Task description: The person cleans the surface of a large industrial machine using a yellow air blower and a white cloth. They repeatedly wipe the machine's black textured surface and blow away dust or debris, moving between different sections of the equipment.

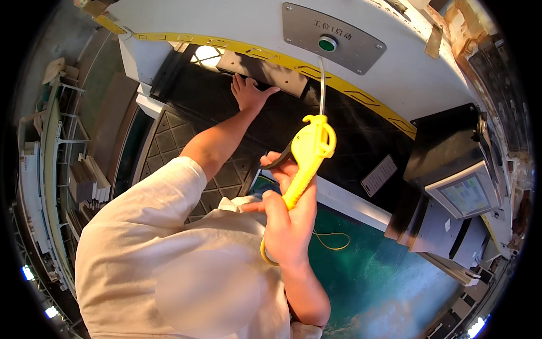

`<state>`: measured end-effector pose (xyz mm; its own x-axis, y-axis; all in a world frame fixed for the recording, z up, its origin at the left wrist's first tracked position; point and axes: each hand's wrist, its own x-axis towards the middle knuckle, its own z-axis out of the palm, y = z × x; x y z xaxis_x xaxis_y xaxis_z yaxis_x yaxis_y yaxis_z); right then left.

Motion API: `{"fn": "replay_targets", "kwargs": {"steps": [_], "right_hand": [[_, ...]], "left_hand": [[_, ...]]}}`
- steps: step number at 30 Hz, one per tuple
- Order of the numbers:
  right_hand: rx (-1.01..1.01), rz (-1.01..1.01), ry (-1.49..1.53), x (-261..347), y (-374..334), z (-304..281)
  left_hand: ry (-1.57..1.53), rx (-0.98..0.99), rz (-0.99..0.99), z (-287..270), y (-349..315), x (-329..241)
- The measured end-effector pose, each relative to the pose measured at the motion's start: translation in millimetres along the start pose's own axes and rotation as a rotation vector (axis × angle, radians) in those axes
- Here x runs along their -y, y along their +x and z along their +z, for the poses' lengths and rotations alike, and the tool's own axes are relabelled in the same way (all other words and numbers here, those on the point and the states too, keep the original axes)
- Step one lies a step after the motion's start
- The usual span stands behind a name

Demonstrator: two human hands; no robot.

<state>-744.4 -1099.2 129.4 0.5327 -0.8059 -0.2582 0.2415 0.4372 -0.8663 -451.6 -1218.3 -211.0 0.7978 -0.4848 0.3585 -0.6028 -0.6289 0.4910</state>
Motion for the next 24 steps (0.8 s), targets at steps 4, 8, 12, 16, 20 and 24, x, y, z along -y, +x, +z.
{"fn": "replay_targets", "kwargs": {"steps": [4, 8, 12, 16, 20, 24], "right_hand": [[0.142, 0.215, -0.084, -17, -23, -29], [0.164, 0.345, -0.066, -43, -37, -53], [0.141, 0.368, -0.11, -55, -49, -76], [0.032, 0.329, -0.259, -83, -67, -111], [-0.09, 0.41, -0.277, -85, -91, -142], [-0.034, 0.437, -0.231, -83, -110, -178]], "left_hand": [[0.027, 0.095, -0.024, -5, 0, -8], [0.034, 0.114, -0.027, -5, -2, -7], [0.046, 0.058, -0.006, 1, -1, 3], [0.049, 0.092, -0.019, 0, -1, -2], [0.051, 0.115, -0.014, -2, -7, -3], [-0.036, -0.163, 0.113, -4, -38, 1]]}}
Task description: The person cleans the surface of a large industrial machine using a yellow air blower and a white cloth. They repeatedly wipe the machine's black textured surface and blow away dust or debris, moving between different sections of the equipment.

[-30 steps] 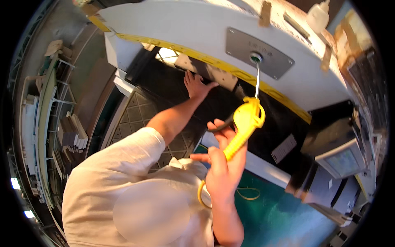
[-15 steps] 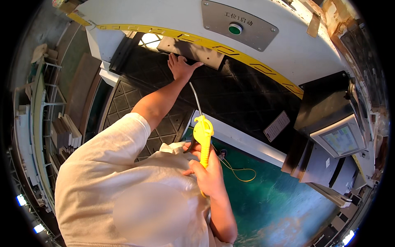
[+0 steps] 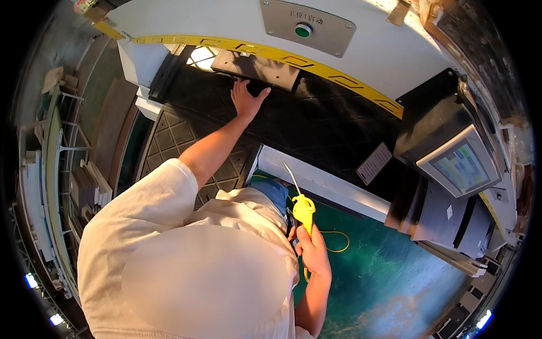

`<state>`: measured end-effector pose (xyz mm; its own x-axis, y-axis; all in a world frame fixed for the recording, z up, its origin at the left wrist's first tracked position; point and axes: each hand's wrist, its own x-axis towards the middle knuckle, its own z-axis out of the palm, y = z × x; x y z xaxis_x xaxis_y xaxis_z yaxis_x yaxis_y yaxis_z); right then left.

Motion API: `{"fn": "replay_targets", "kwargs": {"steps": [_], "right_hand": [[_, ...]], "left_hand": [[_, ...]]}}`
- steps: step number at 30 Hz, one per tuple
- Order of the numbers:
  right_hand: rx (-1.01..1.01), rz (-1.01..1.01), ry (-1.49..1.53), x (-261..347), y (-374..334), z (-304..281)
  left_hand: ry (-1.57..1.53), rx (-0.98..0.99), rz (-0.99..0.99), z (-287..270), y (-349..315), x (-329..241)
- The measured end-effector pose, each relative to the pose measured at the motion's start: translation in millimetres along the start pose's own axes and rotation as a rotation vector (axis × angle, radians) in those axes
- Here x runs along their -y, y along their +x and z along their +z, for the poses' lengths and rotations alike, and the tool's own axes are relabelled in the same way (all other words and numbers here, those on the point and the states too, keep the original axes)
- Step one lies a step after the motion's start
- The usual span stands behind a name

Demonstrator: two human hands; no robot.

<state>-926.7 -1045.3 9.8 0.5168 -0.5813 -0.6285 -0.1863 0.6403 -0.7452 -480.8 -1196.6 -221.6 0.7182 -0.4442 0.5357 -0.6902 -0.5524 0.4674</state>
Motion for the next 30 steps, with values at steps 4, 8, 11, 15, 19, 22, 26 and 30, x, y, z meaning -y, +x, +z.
{"fn": "replay_targets", "kwargs": {"steps": [4, 8, 11, 15, 19, 22, 26, 30], "right_hand": [[-0.028, -0.02, 0.066, -24, -12, -24], [-0.024, -0.031, 0.037, -43, -18, -39], [-0.03, 0.001, 0.069, -55, -26, -49], [-0.147, 0.005, 0.269, -59, -43, -50], [-0.181, -0.172, 0.72, -104, -53, -45], [-0.244, -0.184, 0.765, -138, -66, -38], [-0.353, -0.188, 0.875, -152, -101, -16], [-0.341, -0.176, 0.887, -175, -130, -37]], "left_hand": [[-0.835, 0.491, -0.57, -57, -42, -55], [-0.807, 1.111, -0.712, -97, -72, -102], [-0.743, 1.312, -0.42, -89, -99, -135], [-0.627, 1.198, 0.062, -48, -123, -195], [-0.579, 1.249, 0.326, -10, -140, -261], [-0.45, 1.238, 0.422, 18, -156, -283], [-0.323, 1.293, 0.501, 13, -164, -315], [-0.177, 1.345, 0.44, 9, -173, -330]]}}
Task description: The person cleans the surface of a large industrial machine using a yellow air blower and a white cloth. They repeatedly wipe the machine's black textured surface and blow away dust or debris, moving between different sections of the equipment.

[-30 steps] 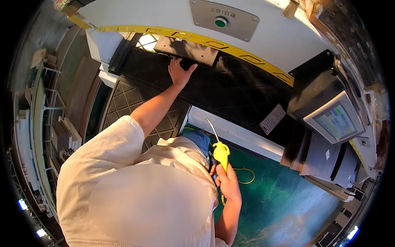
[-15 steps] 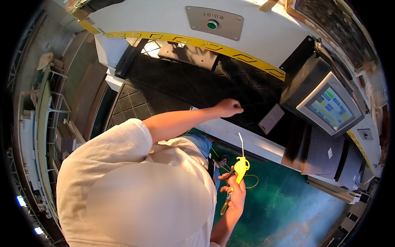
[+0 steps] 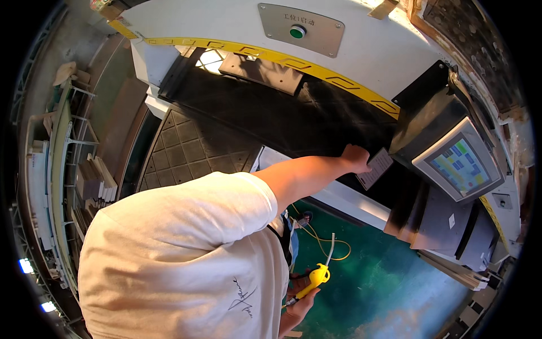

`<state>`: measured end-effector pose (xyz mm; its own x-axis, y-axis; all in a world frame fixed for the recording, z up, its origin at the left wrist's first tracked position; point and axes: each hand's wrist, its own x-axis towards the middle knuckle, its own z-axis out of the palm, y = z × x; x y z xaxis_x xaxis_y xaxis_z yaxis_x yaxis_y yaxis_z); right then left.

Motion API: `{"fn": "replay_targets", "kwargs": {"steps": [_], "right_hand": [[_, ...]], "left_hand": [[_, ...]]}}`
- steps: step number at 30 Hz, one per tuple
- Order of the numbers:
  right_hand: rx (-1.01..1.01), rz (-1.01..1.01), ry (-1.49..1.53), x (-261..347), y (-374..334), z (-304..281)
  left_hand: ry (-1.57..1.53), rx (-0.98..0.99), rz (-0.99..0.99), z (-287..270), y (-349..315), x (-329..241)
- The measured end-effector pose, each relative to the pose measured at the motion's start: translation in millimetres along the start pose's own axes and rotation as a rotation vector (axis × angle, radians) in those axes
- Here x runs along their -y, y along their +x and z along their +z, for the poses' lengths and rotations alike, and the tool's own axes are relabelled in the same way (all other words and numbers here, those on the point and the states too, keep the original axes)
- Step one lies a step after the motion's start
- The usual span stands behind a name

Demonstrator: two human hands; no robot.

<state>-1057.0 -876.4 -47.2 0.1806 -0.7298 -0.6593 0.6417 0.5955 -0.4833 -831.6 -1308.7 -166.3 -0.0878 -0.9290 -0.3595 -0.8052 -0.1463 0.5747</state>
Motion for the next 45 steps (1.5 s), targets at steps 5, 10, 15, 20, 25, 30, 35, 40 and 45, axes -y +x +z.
{"fn": "replay_targets", "kwargs": {"steps": [5, 10, 15, 20, 25, 30, 35, 40, 45], "right_hand": [[0.04, 0.123, -0.228, 24, -7, -10], [-0.136, -0.003, -0.124, 25, 16, 29], [-0.144, 0.085, -0.098, 20, 14, -1], [-0.181, -0.006, 0.0, 29, 12, -1], [0.013, 0.089, -0.394, 27, 1, -2], [0.026, 0.14, -0.513, 25, 3, -8], [0.047, 0.131, -0.626, 36, 0, 11], [0.042, 0.099, -0.657, 35, 2, 17], [-0.026, 0.085, -0.785, 34, 3, 17]], "left_hand": [[-0.152, -0.116, -0.092, 8, 8, 4], [-0.196, -0.043, 0.034, 2, 18, 28], [-0.281, 0.02, 0.083, 1, 25, 37], [-0.197, 0.077, 0.072, 2, 20, 31], [-0.127, 0.138, 0.068, -6, 16, 25], [-0.069, 0.13, 0.099, -7, 11, 20], [-0.023, 0.086, -0.01, 4, 17, 15], [-0.072, -0.02, -0.079, 18, 30, 19], [-0.054, 0.122, 0.005, 3, 21, 16]]}}
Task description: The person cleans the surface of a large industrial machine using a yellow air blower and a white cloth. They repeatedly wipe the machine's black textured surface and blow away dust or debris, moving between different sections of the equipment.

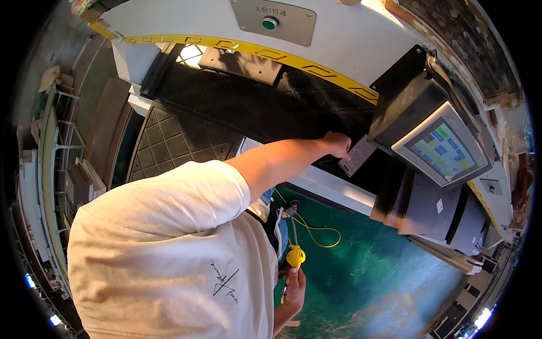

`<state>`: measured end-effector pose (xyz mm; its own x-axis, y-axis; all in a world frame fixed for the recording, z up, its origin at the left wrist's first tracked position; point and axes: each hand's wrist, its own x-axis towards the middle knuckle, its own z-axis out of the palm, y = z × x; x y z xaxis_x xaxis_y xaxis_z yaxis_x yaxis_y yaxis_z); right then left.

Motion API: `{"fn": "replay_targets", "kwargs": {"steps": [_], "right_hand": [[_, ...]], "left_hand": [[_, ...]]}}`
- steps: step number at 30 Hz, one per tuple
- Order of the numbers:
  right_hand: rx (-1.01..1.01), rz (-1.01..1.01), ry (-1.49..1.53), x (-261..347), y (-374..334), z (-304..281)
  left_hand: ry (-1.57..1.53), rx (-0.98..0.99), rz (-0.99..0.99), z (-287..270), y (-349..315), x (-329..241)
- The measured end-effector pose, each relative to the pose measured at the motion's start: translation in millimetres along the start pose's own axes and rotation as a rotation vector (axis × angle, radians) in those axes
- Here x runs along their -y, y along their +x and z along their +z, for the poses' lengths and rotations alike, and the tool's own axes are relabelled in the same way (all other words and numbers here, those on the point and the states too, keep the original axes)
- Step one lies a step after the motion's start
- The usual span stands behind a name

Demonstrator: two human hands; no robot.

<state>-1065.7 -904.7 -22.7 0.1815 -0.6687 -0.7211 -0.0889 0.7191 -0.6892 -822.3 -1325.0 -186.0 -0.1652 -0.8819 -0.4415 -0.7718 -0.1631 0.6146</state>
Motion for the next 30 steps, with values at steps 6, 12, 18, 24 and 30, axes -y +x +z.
{"fn": "replay_targets", "kwargs": {"steps": [6, 12, 18, 24, 30], "right_hand": [[-0.016, 0.061, -0.09, 37, -7, 19], [0.042, 0.012, -0.153, 30, -4, 13], [0.022, 0.004, -0.165, 26, -5, 13], [0.0, -0.005, -0.132, 30, -8, 19], [0.023, -0.001, -0.164, 26, -5, 12]], "left_hand": [[0.024, 0.042, 0.014, -11, -10, -4], [0.006, -0.001, -0.076, -2, -3, -8], [-0.016, -0.049, -0.052, -2, 4, 3], [0.038, 0.098, 0.041, -14, -5, 0], [0.048, 0.04, -0.029, -5, 0, -4]]}}
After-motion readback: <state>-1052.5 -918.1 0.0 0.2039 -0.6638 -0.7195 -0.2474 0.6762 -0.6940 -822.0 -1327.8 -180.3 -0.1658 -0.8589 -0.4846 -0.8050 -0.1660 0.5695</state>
